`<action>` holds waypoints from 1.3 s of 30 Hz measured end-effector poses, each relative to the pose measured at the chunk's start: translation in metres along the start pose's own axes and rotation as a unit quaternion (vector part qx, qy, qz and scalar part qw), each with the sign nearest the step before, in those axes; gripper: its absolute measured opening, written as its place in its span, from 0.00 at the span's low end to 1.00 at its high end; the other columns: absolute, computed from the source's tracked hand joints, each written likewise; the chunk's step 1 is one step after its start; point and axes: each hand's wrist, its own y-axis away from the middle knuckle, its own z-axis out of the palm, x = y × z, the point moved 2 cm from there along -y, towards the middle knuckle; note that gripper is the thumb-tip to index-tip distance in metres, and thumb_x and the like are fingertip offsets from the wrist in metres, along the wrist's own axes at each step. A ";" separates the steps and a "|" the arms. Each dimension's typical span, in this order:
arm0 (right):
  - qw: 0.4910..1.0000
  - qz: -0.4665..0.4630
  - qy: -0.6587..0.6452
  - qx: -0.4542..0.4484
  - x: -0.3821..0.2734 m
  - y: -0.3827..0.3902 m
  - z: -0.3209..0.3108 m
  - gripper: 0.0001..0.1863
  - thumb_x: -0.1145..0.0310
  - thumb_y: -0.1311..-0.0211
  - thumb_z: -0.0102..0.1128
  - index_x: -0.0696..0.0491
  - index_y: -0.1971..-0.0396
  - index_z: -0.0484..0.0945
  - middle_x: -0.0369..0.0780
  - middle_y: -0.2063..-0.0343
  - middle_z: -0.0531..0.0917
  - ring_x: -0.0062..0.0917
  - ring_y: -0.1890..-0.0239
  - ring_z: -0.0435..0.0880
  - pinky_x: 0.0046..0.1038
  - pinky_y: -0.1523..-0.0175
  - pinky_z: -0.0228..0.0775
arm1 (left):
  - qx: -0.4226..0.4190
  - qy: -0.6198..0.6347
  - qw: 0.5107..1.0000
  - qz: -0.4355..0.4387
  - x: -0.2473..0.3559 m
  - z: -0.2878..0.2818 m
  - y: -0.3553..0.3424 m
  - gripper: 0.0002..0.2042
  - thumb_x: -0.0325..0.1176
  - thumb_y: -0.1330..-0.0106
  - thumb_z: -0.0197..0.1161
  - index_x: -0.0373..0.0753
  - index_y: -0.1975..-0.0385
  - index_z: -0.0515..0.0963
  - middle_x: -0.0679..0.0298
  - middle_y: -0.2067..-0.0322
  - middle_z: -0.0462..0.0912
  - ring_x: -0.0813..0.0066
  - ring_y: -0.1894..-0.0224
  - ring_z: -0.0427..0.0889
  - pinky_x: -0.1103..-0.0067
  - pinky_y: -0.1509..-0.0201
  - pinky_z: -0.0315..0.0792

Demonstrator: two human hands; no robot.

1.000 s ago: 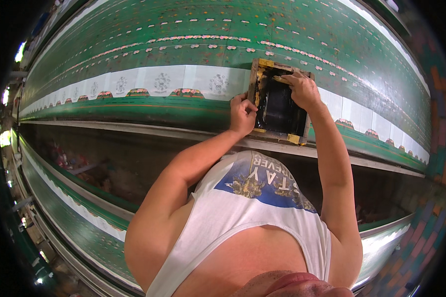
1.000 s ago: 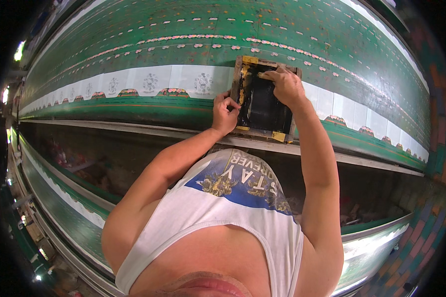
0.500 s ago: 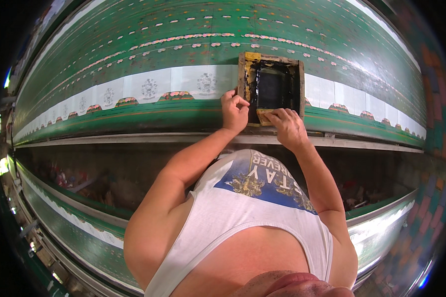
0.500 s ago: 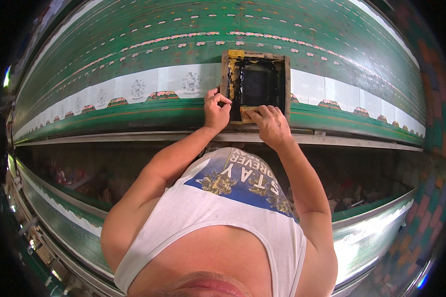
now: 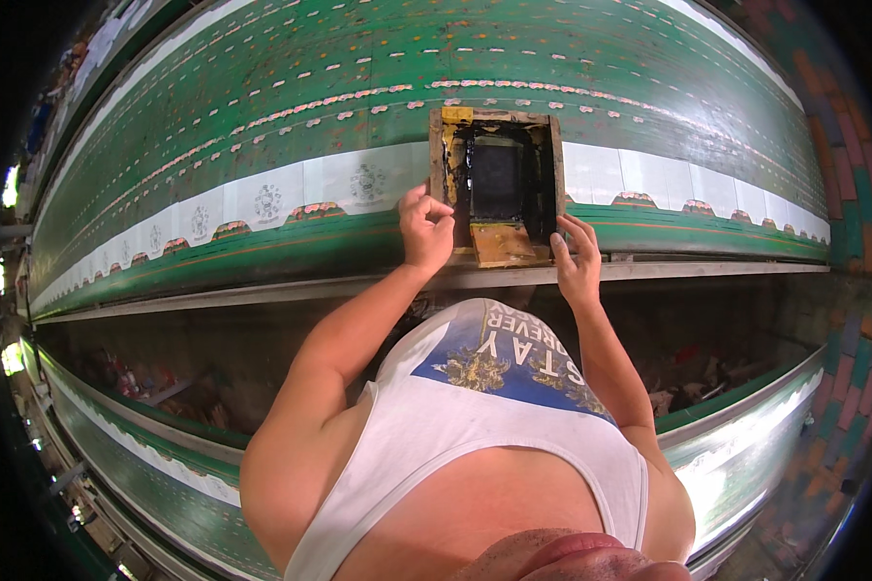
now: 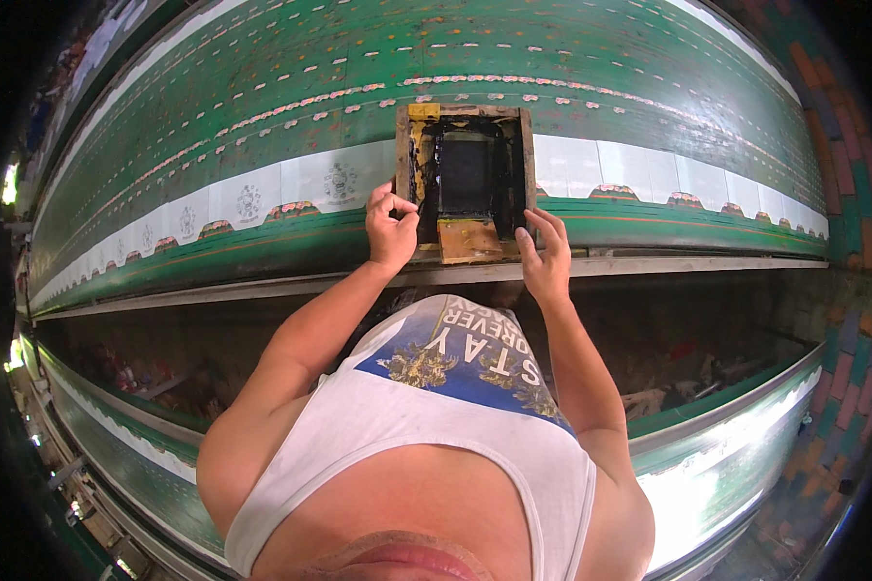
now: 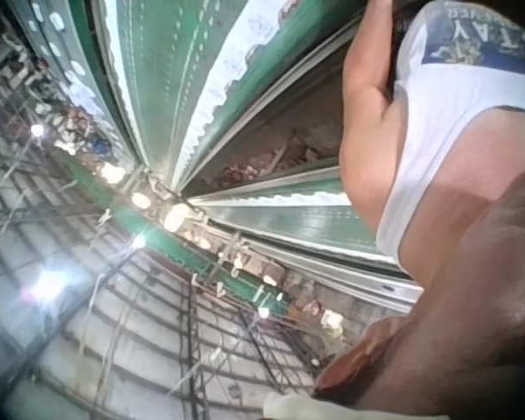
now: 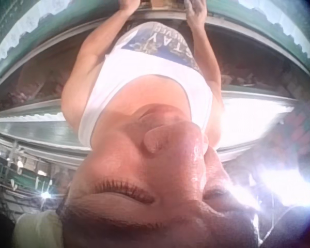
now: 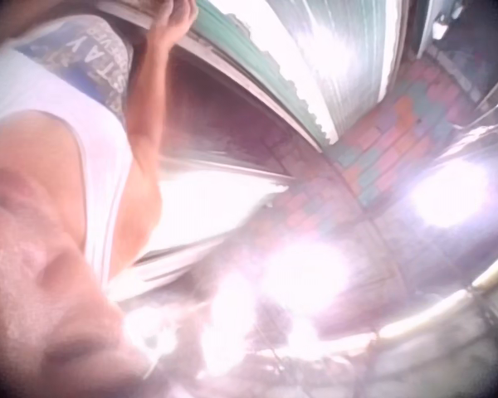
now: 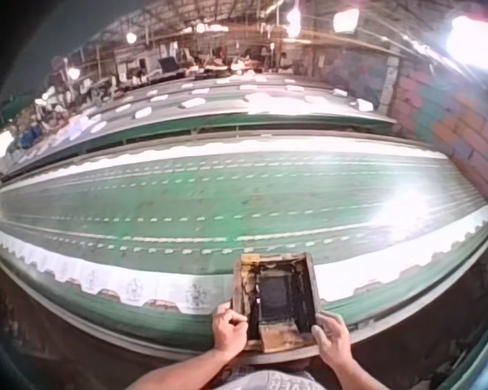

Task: The person uses a squeegee to spread ink across a screen printing frame held over a long green workbench. The person repeatedly pulls the squeegee across the screen to coat it with ink, maintaining a steady rhythm.

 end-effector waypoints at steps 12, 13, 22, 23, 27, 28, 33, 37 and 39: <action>0.996 0.025 -0.088 -0.008 0.092 -0.026 -0.133 0.20 0.66 0.22 0.69 0.59 0.37 0.87 0.47 0.34 0.85 0.37 0.30 0.82 0.37 0.25 0.71 | 0.023 -0.001 1.000 0.013 0.062 0.154 0.028 0.07 0.18 0.46 0.71 0.39 0.73 0.81 0.48 0.54 0.86 0.42 0.36 0.83 0.58 0.32 0.76; 0.996 0.023 -0.082 -0.013 0.100 -0.029 -0.144 0.20 0.66 0.22 0.69 0.59 0.37 0.87 0.47 0.34 0.85 0.37 0.29 0.81 0.37 0.25 0.70 | 0.030 0.001 1.000 0.008 0.066 0.165 0.030 0.07 0.18 0.46 0.71 0.38 0.73 0.81 0.48 0.55 0.86 0.42 0.36 0.83 0.58 0.32 0.76; 0.982 -0.145 0.112 -0.037 0.109 -0.042 -0.179 0.19 0.74 0.28 0.71 0.55 0.39 0.88 0.47 0.35 0.84 0.47 0.32 0.82 0.46 0.26 0.73 | 0.011 0.012 0.999 -0.040 0.073 0.203 0.041 0.07 0.16 0.47 0.70 0.37 0.74 0.82 0.47 0.51 0.87 0.47 0.38 0.84 0.63 0.40 0.81; 0.975 -0.174 0.128 -0.049 0.102 -0.044 -0.178 0.20 0.75 0.30 0.72 0.55 0.40 0.88 0.47 0.35 0.84 0.49 0.32 0.82 0.47 0.26 0.74 | 0.010 0.030 0.998 -0.057 0.072 0.202 0.041 0.07 0.16 0.47 0.70 0.37 0.74 0.82 0.47 0.51 0.87 0.48 0.38 0.84 0.63 0.41 0.80; 0.953 -0.237 0.123 -0.146 0.069 -0.049 -0.168 0.22 0.74 0.37 0.76 0.54 0.42 0.88 0.46 0.37 0.85 0.49 0.32 0.81 0.49 0.27 0.74 | 0.017 0.012 0.999 -0.044 0.072 0.198 0.039 0.07 0.16 0.48 0.71 0.36 0.74 0.82 0.47 0.51 0.87 0.49 0.37 0.84 0.63 0.37 0.78; 0.942 -0.255 0.123 -0.180 0.063 -0.050 -0.164 0.26 0.72 0.41 0.80 0.52 0.41 0.88 0.45 0.39 0.85 0.47 0.33 0.82 0.49 0.28 0.74 | 0.015 0.020 0.998 -0.055 0.073 0.196 0.039 0.07 0.17 0.48 0.71 0.37 0.74 0.82 0.48 0.52 0.88 0.48 0.36 0.84 0.63 0.33 0.77; 0.890 -0.311 0.197 -0.267 0.043 -0.055 -0.144 0.26 0.72 0.41 0.76 0.52 0.40 0.87 0.44 0.41 0.86 0.44 0.37 0.83 0.45 0.32 0.76 | 0.014 0.036 0.995 -0.091 0.069 0.197 0.039 0.07 0.18 0.49 0.73 0.37 0.74 0.82 0.49 0.55 0.89 0.46 0.34 0.83 0.61 0.28 0.74; 0.863 -0.332 0.250 -0.289 0.041 -0.067 -0.139 0.21 0.74 0.36 0.68 0.52 0.42 0.87 0.42 0.44 0.88 0.41 0.43 0.86 0.42 0.37 0.77 | 0.011 0.030 0.997 -0.077 0.068 0.196 0.040 0.07 0.18 0.49 0.72 0.37 0.74 0.83 0.49 0.54 0.89 0.46 0.35 0.84 0.61 0.31 0.76; 0.858 -0.317 0.256 -0.312 0.032 -0.080 -0.142 0.20 0.77 0.37 0.66 0.53 0.44 0.88 0.43 0.46 0.89 0.42 0.43 0.87 0.42 0.36 0.78 | 0.016 0.016 0.998 -0.056 0.064 0.199 0.040 0.07 0.18 0.49 0.72 0.37 0.74 0.83 0.47 0.50 0.88 0.48 0.39 0.85 0.63 0.37 0.79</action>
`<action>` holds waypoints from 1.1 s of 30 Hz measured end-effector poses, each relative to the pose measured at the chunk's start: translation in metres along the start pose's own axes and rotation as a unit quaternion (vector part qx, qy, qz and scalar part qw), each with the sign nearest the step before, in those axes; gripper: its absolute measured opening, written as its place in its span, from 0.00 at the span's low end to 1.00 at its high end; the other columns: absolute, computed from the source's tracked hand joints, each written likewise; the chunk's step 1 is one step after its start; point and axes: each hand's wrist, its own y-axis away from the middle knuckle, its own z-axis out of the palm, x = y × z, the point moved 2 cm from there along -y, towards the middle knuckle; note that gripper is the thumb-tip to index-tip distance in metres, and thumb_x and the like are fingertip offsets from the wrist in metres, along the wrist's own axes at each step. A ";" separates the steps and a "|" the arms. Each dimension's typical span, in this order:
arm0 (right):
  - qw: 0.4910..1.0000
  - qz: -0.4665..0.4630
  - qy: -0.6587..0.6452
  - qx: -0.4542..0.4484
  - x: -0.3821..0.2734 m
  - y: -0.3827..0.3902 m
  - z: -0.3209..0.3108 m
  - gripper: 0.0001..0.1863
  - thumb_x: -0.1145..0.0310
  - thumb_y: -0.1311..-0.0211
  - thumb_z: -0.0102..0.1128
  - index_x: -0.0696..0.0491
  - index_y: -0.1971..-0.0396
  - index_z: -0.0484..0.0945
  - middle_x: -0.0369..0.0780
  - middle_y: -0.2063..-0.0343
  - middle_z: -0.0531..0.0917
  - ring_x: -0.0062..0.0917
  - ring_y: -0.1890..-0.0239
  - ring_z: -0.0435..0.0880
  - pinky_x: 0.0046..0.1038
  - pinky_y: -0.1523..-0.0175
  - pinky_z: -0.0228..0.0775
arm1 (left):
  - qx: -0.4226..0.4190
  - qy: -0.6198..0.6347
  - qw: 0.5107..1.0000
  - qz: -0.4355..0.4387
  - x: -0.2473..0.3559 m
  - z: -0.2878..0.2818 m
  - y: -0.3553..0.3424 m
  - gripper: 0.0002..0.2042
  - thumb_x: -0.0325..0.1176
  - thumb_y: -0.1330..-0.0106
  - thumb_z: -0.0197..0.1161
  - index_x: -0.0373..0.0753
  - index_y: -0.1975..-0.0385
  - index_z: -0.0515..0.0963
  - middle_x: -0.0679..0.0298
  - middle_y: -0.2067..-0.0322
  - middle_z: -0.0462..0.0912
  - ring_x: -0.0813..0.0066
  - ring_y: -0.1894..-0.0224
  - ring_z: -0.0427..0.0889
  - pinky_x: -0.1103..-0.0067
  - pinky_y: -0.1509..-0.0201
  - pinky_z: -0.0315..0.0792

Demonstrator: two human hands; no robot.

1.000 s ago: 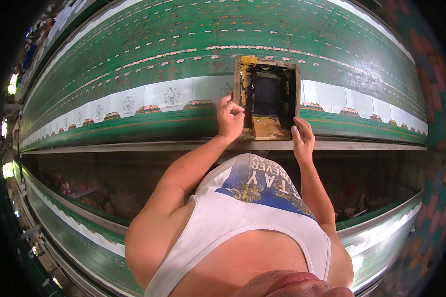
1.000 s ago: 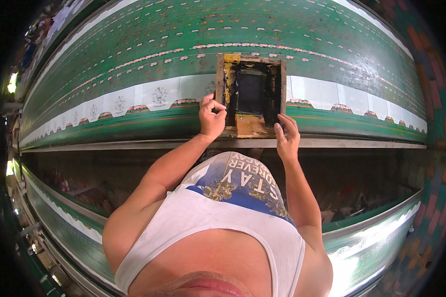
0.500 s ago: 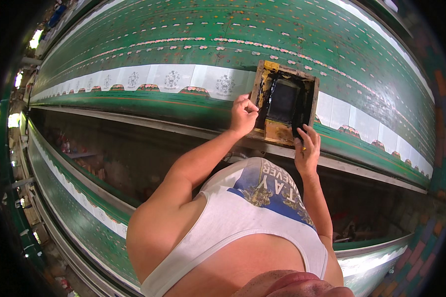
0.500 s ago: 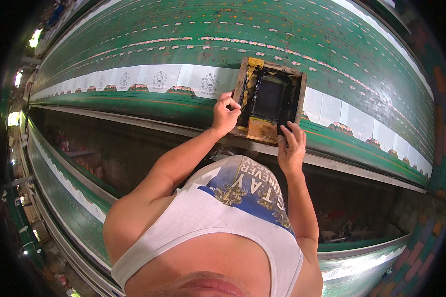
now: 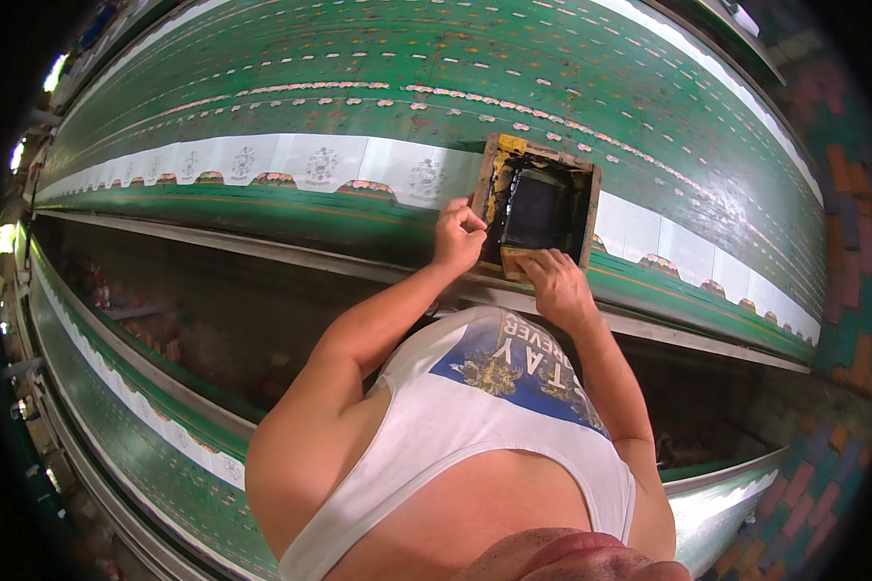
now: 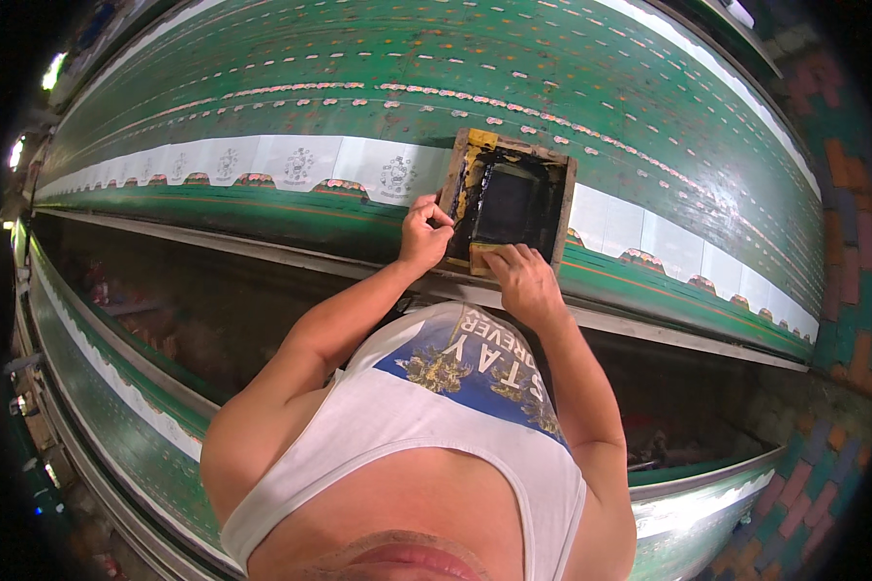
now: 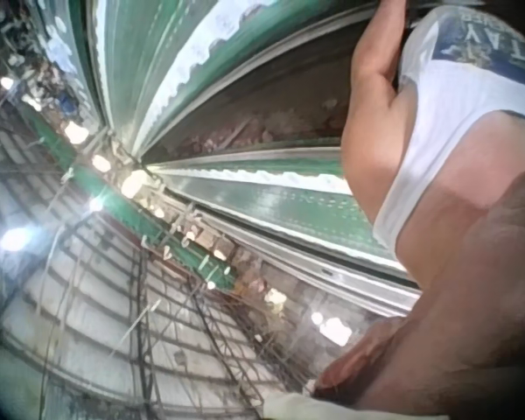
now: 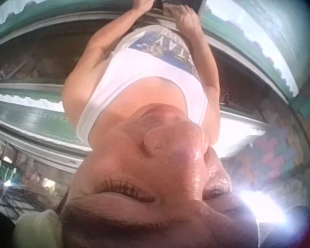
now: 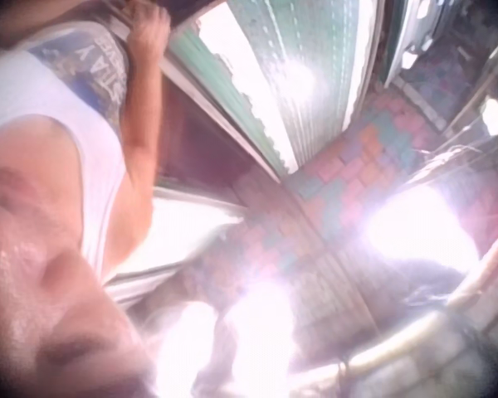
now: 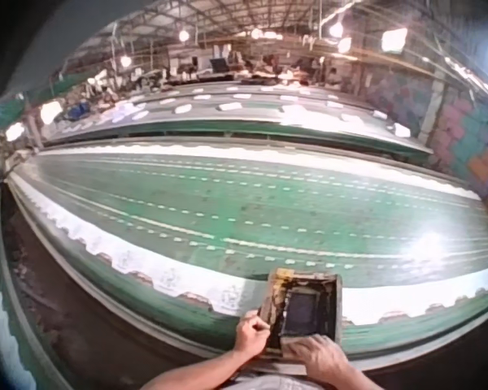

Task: The person uses a squeegee to spread ink across a screen printing frame held over a long green workbench. The person repeatedly pulls the squeegee across the screen to coat it with ink, maintaining a steady rhythm.

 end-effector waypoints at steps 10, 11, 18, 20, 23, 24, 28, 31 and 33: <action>0.996 0.067 -0.053 -0.022 0.087 -0.097 -0.031 0.20 0.82 0.35 0.59 0.55 0.46 0.89 0.49 0.48 0.90 0.50 0.40 0.87 0.45 0.34 0.80 | -0.041 0.028 0.996 -0.077 0.013 -0.012 -0.014 0.04 0.22 0.39 0.75 0.36 0.66 0.87 0.50 0.49 0.86 0.51 0.44 0.88 0.66 0.39 0.80; 0.996 0.082 -0.038 -0.006 0.095 -0.107 -0.029 0.21 0.82 0.35 0.59 0.54 0.45 0.89 0.49 0.47 0.90 0.50 0.39 0.87 0.45 0.33 0.80 | -0.054 0.021 0.996 -0.069 0.013 -0.013 -0.016 0.05 0.22 0.38 0.75 0.36 0.65 0.87 0.51 0.50 0.86 0.53 0.45 0.87 0.66 0.38 0.79; 0.991 0.126 -0.033 0.041 0.102 -0.124 -0.019 0.27 0.82 0.40 0.57 0.52 0.42 0.91 0.49 0.48 0.91 0.50 0.41 0.88 0.45 0.34 0.80 | -0.091 0.005 0.993 -0.081 0.027 -0.020 -0.023 0.05 0.21 0.37 0.76 0.36 0.65 0.87 0.52 0.51 0.86 0.52 0.45 0.87 0.66 0.36 0.77; 0.991 0.118 -0.043 0.045 0.095 -0.115 -0.013 0.28 0.83 0.42 0.56 0.52 0.43 0.91 0.49 0.51 0.91 0.50 0.43 0.88 0.45 0.35 0.80 | -0.088 0.002 0.994 -0.070 0.023 -0.020 -0.019 0.05 0.21 0.38 0.76 0.36 0.65 0.88 0.50 0.49 0.86 0.50 0.42 0.87 0.66 0.34 0.77; 0.994 0.093 -0.045 0.045 0.076 -0.097 -0.008 0.29 0.84 0.43 0.56 0.51 0.43 0.92 0.48 0.55 0.90 0.49 0.46 0.89 0.45 0.35 0.80 | -0.072 -0.011 0.997 -0.037 0.014 -0.019 -0.017 0.06 0.19 0.39 0.77 0.37 0.66 0.87 0.49 0.49 0.86 0.48 0.40 0.87 0.65 0.34 0.77; 0.995 0.083 -0.040 0.045 0.070 -0.090 -0.008 0.29 0.85 0.43 0.56 0.51 0.43 0.92 0.48 0.56 0.90 0.49 0.47 0.89 0.45 0.35 0.80 | -0.066 -0.020 0.997 -0.022 0.014 -0.018 -0.018 0.07 0.19 0.39 0.77 0.37 0.66 0.87 0.49 0.49 0.86 0.47 0.41 0.87 0.65 0.36 0.78; 0.996 0.061 -0.011 0.063 0.044 -0.057 0.002 0.27 0.81 0.43 0.62 0.47 0.44 0.92 0.45 0.57 0.90 0.45 0.52 0.89 0.46 0.43 0.81 | -0.069 -0.021 0.997 -0.018 0.013 -0.019 -0.018 0.06 0.19 0.40 0.78 0.38 0.68 0.87 0.48 0.50 0.86 0.45 0.39 0.86 0.63 0.35 0.78; 0.996 0.071 0.003 0.053 0.024 -0.037 0.005 0.29 0.81 0.43 0.63 0.46 0.41 0.91 0.42 0.55 0.90 0.42 0.50 0.89 0.44 0.41 0.79 | -0.070 0.003 0.997 -0.037 0.009 -0.016 -0.016 0.05 0.21 0.38 0.76 0.38 0.67 0.87 0.46 0.50 0.85 0.44 0.38 0.85 0.61 0.34 0.78; 0.995 0.097 -0.012 0.029 0.010 -0.027 0.005 0.30 0.84 0.45 0.62 0.49 0.41 0.90 0.41 0.49 0.89 0.43 0.46 0.88 0.43 0.36 0.78 | -0.069 0.003 0.997 -0.029 0.005 -0.015 -0.014 0.06 0.21 0.38 0.76 0.37 0.65 0.87 0.48 0.49 0.85 0.47 0.39 0.85 0.62 0.33 0.77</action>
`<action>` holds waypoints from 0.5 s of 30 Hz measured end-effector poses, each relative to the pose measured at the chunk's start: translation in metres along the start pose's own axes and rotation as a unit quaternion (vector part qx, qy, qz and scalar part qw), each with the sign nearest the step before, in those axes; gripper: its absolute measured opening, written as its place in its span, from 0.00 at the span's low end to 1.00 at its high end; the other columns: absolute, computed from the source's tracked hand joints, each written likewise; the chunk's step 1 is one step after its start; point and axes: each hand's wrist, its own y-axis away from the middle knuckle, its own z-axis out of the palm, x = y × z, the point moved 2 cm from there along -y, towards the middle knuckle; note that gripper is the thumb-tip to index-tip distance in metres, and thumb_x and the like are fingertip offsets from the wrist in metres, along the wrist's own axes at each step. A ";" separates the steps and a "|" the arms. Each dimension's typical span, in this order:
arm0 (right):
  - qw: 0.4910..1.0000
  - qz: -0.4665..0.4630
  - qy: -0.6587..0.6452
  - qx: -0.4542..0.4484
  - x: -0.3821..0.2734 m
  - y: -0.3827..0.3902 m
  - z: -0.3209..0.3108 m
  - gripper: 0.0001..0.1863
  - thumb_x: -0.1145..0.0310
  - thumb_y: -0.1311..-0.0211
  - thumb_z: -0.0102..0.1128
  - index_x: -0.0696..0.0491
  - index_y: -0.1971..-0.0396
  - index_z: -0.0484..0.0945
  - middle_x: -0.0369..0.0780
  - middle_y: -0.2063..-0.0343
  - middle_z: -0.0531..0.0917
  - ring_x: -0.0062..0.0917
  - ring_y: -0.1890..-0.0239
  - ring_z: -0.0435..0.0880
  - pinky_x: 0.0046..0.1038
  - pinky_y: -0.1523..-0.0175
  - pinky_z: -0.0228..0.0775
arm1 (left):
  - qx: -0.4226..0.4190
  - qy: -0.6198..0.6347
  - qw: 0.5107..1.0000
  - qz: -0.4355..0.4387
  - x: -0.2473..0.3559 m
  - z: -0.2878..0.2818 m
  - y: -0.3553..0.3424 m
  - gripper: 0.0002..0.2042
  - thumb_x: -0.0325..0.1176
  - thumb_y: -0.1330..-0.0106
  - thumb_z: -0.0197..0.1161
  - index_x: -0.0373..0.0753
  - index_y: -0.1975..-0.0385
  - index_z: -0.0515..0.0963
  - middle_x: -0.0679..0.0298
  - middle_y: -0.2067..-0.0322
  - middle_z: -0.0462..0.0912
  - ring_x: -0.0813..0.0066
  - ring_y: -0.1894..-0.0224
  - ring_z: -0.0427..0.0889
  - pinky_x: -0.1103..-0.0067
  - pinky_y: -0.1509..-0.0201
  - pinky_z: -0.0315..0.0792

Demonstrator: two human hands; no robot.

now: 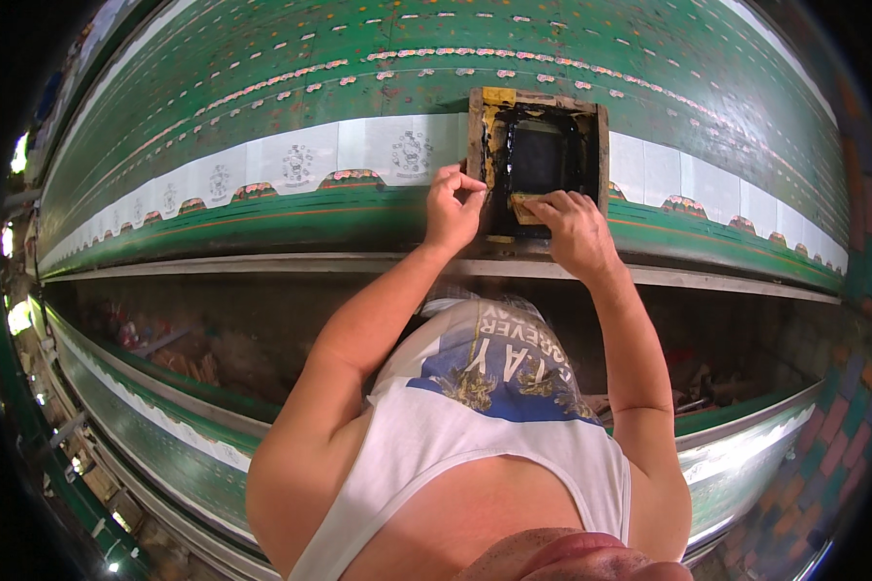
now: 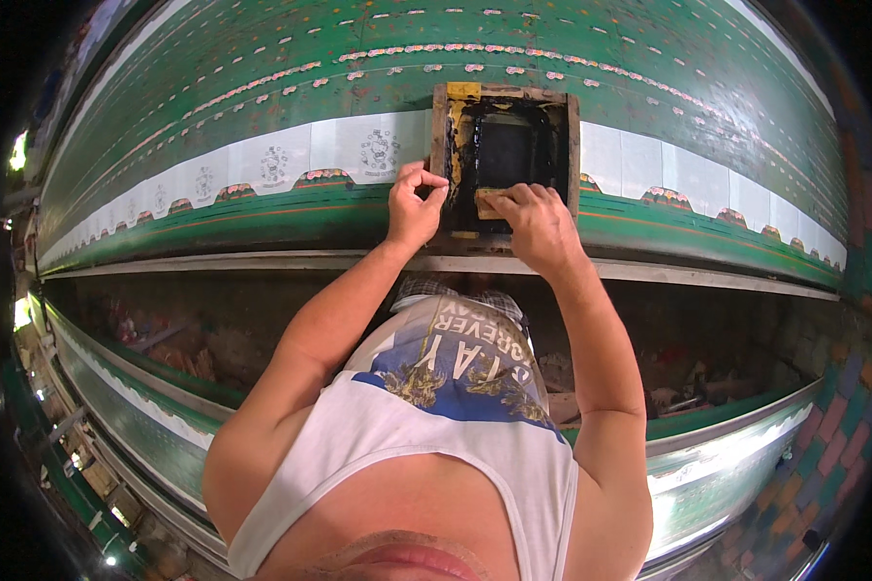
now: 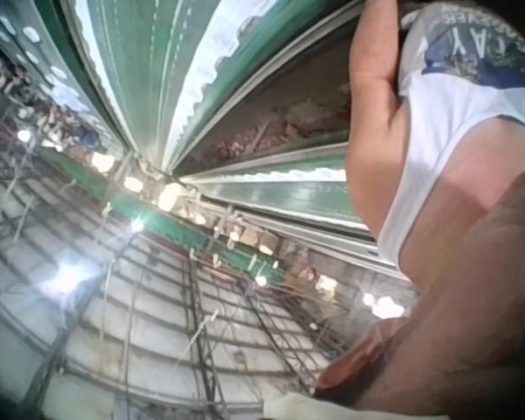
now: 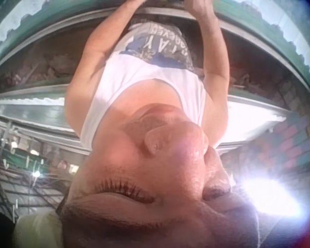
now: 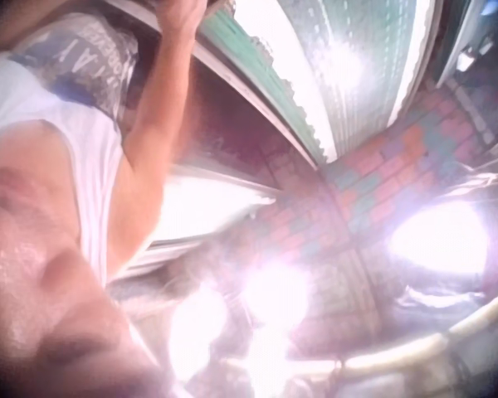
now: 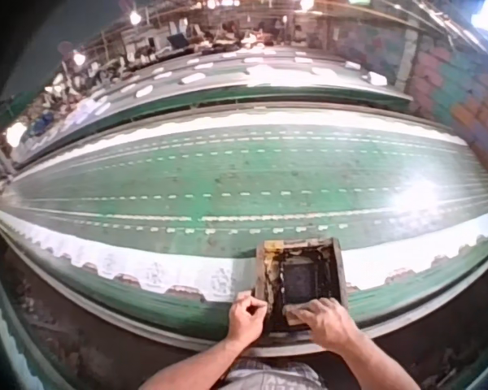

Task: The person uses a squeegee to spread ink across a screen printing frame held over a long green workbench. The person repeatedly pulls the squeegee across the screen to coat it with ink, maintaining a steady rhythm.

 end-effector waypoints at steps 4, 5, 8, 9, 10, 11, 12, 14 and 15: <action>1.000 0.000 0.001 0.023 -0.012 0.021 0.009 0.30 0.83 0.46 0.63 0.50 0.41 0.90 0.40 0.46 0.88 0.43 0.44 0.86 0.43 0.35 0.77 | 0.021 0.009 1.000 -0.001 0.001 0.005 0.004 0.09 0.22 0.37 0.77 0.38 0.58 0.88 0.50 0.45 0.85 0.50 0.39 0.85 0.63 0.30 0.76; 1.000 0.001 -0.007 0.021 -0.014 0.024 0.011 0.30 0.83 0.46 0.63 0.50 0.41 0.90 0.40 0.46 0.88 0.42 0.43 0.85 0.43 0.34 0.77 | 0.029 0.024 0.999 -0.014 0.005 0.007 0.005 0.10 0.22 0.37 0.77 0.38 0.56 0.89 0.49 0.44 0.85 0.49 0.38 0.85 0.62 0.29 0.75; 0.999 0.021 -0.030 0.001 -0.017 0.040 0.017 0.28 0.80 0.44 0.70 0.51 0.40 0.89 0.41 0.42 0.87 0.43 0.36 0.82 0.44 0.30 0.75 | 0.038 -0.046 0.997 0.045 0.009 0.009 0.010 0.14 0.21 0.39 0.76 0.39 0.53 0.89 0.48 0.41 0.84 0.47 0.34 0.83 0.61 0.27 0.74; 0.999 0.017 -0.037 0.015 -0.018 0.045 0.015 0.27 0.77 0.42 0.71 0.50 0.40 0.89 0.40 0.41 0.86 0.43 0.36 0.82 0.45 0.30 0.74 | 0.039 -0.058 0.997 0.041 0.007 0.010 0.011 0.14 0.20 0.40 0.75 0.40 0.53 0.89 0.48 0.41 0.84 0.46 0.33 0.82 0.60 0.27 0.74; 0.998 0.013 -0.045 0.029 -0.018 0.049 0.012 0.26 0.75 0.41 0.73 0.50 0.40 0.88 0.40 0.41 0.86 0.43 0.35 0.81 0.45 0.29 0.74 | 0.040 -0.070 0.996 0.037 0.005 0.011 0.012 0.15 0.20 0.41 0.74 0.40 0.54 0.89 0.48 0.40 0.84 0.46 0.32 0.81 0.60 0.26 0.74; 0.998 0.008 -0.052 0.043 -0.018 0.053 0.009 0.25 0.72 0.39 0.75 0.50 0.40 0.88 0.40 0.41 0.86 0.43 0.34 0.81 0.46 0.29 0.73 | 0.041 -0.081 0.995 0.032 0.003 0.013 0.013 0.15 0.19 0.41 0.74 0.40 0.54 0.89 0.47 0.39 0.84 0.45 0.30 0.80 0.60 0.26 0.74; 0.997 0.014 -0.052 0.063 -0.012 0.058 0.007 0.25 0.69 0.38 0.78 0.51 0.40 0.88 0.42 0.38 0.85 0.45 0.30 0.79 0.47 0.26 0.71 | 0.051 -0.069 0.996 0.032 0.004 0.014 0.014 0.15 0.17 0.44 0.71 0.39 0.57 0.89 0.49 0.40 0.85 0.47 0.33 0.82 0.61 0.27 0.75; 0.983 0.076 -0.043 0.162 0.008 0.071 0.011 0.25 0.69 0.37 0.78 0.51 0.40 0.88 0.44 0.37 0.84 0.47 0.29 0.78 0.48 0.25 0.70 | 0.050 -0.053 0.997 0.040 0.005 0.013 0.013 0.14 0.16 0.44 0.70 0.38 0.59 0.89 0.50 0.41 0.85 0.48 0.35 0.83 0.63 0.29 0.76; 0.971 0.106 -0.038 0.212 0.016 0.076 0.011 0.24 0.69 0.37 0.78 0.52 0.40 0.88 0.45 0.37 0.84 0.47 0.29 0.78 0.49 0.25 0.70 | 0.049 -0.045 0.997 0.045 0.006 0.014 0.012 0.13 0.16 0.44 0.70 0.38 0.60 0.89 0.51 0.41 0.85 0.49 0.36 0.84 0.64 0.30 0.77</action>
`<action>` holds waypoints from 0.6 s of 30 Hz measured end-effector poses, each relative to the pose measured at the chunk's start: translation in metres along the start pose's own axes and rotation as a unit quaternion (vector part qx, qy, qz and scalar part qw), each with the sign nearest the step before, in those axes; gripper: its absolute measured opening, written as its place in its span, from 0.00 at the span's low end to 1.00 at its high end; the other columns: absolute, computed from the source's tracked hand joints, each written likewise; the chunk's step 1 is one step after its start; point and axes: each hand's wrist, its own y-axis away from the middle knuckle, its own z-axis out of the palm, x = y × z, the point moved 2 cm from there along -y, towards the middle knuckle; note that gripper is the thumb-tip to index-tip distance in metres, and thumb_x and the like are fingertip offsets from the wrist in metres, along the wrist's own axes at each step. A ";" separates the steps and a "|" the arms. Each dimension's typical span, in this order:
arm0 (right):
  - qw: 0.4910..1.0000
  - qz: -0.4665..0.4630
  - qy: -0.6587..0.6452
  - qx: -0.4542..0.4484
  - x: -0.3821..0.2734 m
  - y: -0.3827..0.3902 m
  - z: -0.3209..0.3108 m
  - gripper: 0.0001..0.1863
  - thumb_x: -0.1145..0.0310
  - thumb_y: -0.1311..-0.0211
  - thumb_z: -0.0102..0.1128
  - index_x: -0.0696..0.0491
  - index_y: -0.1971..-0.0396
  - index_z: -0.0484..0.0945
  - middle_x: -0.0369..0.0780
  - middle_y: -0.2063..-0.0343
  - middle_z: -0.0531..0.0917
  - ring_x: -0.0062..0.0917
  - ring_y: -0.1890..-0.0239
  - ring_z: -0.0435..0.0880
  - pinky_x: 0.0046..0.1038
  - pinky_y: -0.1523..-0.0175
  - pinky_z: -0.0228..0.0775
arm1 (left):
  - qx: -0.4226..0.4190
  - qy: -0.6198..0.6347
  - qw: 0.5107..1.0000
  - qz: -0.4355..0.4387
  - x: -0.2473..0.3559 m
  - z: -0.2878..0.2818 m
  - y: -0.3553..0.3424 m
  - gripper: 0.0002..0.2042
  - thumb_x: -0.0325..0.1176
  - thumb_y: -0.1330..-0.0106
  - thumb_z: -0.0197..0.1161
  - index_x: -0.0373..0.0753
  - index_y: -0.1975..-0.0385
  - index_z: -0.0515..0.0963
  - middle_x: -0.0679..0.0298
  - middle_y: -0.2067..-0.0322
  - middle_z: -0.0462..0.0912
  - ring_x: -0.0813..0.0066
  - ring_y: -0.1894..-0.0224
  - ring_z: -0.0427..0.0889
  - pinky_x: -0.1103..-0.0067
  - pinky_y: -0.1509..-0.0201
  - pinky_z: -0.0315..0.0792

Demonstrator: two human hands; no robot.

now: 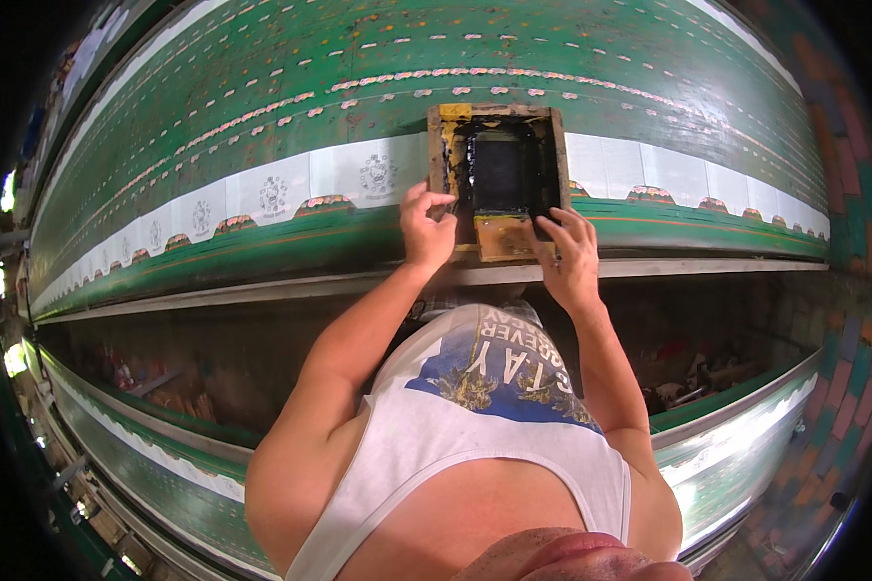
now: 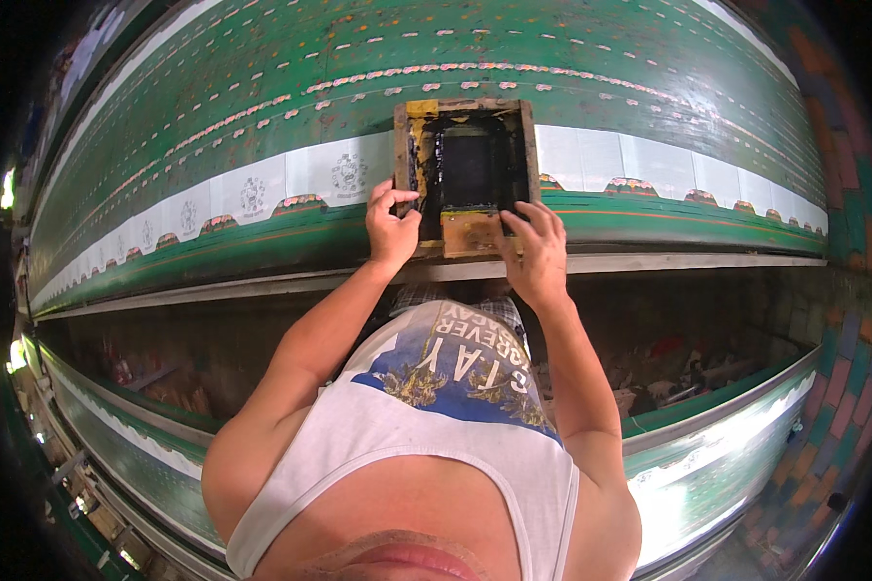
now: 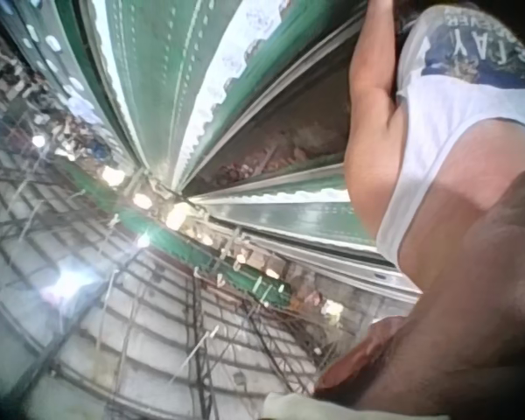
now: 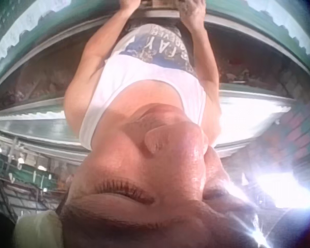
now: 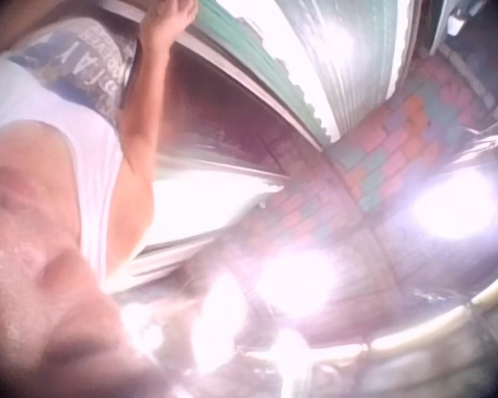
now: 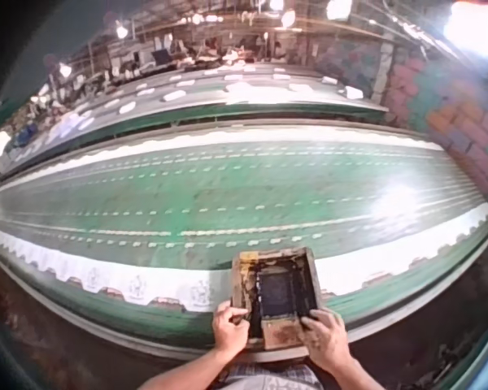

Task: The person uses a squeegee to spread ink across a screen printing frame held over a long green workbench. The person repeatedly pulls the squeegee across the screen to coat it with ink, maintaining a steady rhythm.

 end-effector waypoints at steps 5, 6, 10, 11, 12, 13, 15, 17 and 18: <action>0.952 0.198 -0.236 0.000 0.051 0.029 -0.014 0.23 0.73 0.27 0.71 0.58 0.34 0.85 0.47 0.33 0.83 0.38 0.33 0.85 0.37 0.34 0.81 | 0.005 0.028 1.000 -0.007 0.021 0.011 0.005 0.11 0.15 0.43 0.69 0.38 0.63 0.87 0.50 0.40 0.83 0.51 0.36 0.84 0.66 0.33 0.77; 0.957 0.183 -0.226 0.002 0.060 0.033 -0.019 0.23 0.73 0.27 0.71 0.58 0.34 0.85 0.47 0.34 0.84 0.38 0.33 0.85 0.37 0.33 0.80 | 0.006 0.015 1.000 0.016 0.025 0.018 0.009 0.11 0.16 0.43 0.70 0.39 0.63 0.87 0.50 0.39 0.83 0.50 0.36 0.83 0.66 0.32 0.76; 0.969 0.155 -0.192 0.011 0.096 0.041 -0.048 0.22 0.74 0.30 0.72 0.56 0.37 0.87 0.48 0.35 0.86 0.42 0.32 0.84 0.39 0.29 0.76 | 0.022 0.004 0.999 0.049 0.049 0.069 0.015 0.11 0.16 0.44 0.71 0.40 0.63 0.88 0.49 0.40 0.83 0.49 0.33 0.81 0.64 0.27 0.73; 0.968 0.155 -0.195 0.016 0.110 0.046 -0.054 0.22 0.73 0.31 0.73 0.56 0.38 0.88 0.48 0.36 0.86 0.44 0.31 0.83 0.41 0.26 0.74 | 0.016 0.009 0.999 0.044 0.057 0.083 0.019 0.11 0.17 0.44 0.71 0.40 0.63 0.88 0.49 0.41 0.83 0.48 0.32 0.80 0.63 0.26 0.72; 0.968 0.152 -0.199 0.022 0.124 0.049 -0.061 0.22 0.73 0.31 0.74 0.55 0.38 0.88 0.49 0.36 0.86 0.46 0.31 0.82 0.43 0.24 0.72 | 0.020 0.018 0.998 0.055 0.062 0.099 0.021 0.12 0.17 0.46 0.69 0.41 0.65 0.88 0.47 0.42 0.82 0.44 0.34 0.78 0.59 0.30 0.74; 0.969 0.145 -0.199 0.026 0.132 0.049 -0.072 0.22 0.74 0.32 0.74 0.55 0.39 0.88 0.48 0.36 0.86 0.45 0.30 0.82 0.43 0.24 0.72 | 0.026 0.026 0.998 0.050 0.067 0.113 0.025 0.12 0.17 0.46 0.69 0.41 0.65 0.88 0.47 0.42 0.82 0.44 0.34 0.79 0.60 0.31 0.74; 0.969 0.141 -0.201 0.027 0.158 0.051 -0.089 0.21 0.76 0.32 0.73 0.55 0.39 0.88 0.48 0.36 0.86 0.45 0.31 0.82 0.42 0.24 0.72 | 0.025 0.040 0.998 0.037 0.079 0.141 0.031 0.12 0.16 0.46 0.68 0.42 0.65 0.88 0.46 0.41 0.81 0.45 0.34 0.79 0.63 0.35 0.77; 0.967 0.143 -0.209 0.022 0.177 0.053 -0.105 0.21 0.77 0.32 0.73 0.56 0.39 0.88 0.48 0.36 0.86 0.44 0.31 0.83 0.40 0.25 0.73 | 0.027 0.050 0.998 0.021 0.089 0.165 0.037 0.12 0.16 0.45 0.67 0.41 0.65 0.88 0.47 0.40 0.81 0.48 0.35 0.79 0.65 0.38 0.79; 0.974 0.133 -0.184 0.021 0.188 0.055 -0.110 0.21 0.78 0.32 0.72 0.55 0.40 0.88 0.48 0.37 0.86 0.46 0.31 0.83 0.42 0.26 0.73 | 0.029 0.054 0.998 0.014 0.092 0.175 0.039 0.12 0.16 0.45 0.67 0.41 0.65 0.88 0.47 0.40 0.81 0.50 0.35 0.80 0.65 0.40 0.80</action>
